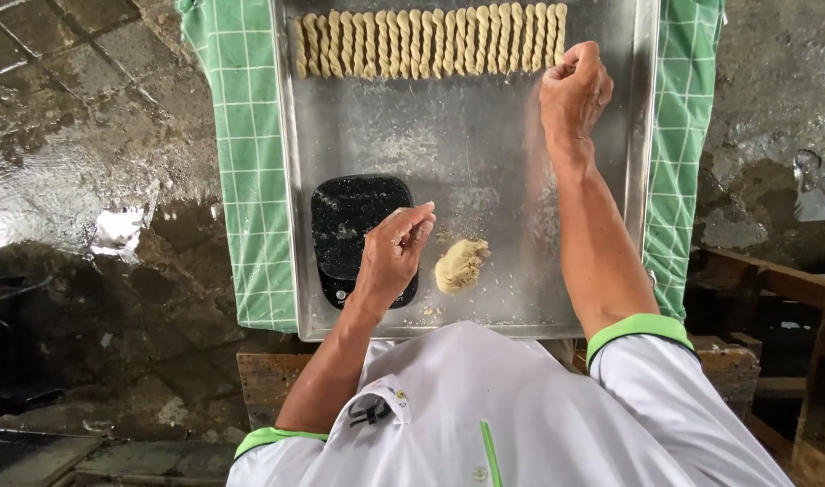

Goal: Shaping small portions of dough into long thin strips and arranging them on a baking tray.

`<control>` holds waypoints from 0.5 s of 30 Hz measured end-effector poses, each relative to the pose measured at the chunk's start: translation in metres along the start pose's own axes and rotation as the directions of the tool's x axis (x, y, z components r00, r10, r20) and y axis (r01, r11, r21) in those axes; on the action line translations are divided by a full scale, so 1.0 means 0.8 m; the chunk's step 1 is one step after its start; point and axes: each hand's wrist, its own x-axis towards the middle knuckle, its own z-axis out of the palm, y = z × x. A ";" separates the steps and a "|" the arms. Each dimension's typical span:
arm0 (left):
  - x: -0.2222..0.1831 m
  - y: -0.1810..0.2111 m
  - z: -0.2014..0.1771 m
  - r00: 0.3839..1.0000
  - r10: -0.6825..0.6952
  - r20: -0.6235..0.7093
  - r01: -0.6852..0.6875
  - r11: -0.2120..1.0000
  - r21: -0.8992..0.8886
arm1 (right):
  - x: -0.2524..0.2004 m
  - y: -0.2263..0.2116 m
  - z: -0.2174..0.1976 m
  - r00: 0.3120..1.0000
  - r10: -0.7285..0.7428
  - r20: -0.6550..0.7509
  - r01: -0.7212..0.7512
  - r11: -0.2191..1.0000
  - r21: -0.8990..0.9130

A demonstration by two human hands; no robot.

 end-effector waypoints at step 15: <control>-0.033 -0.019 -0.015 0.998 -0.034 -0.052 0.037 0.998 0.057 | -0.023 -0.014 -0.049 0.998 0.009 0.055 -0.017 0.987 0.158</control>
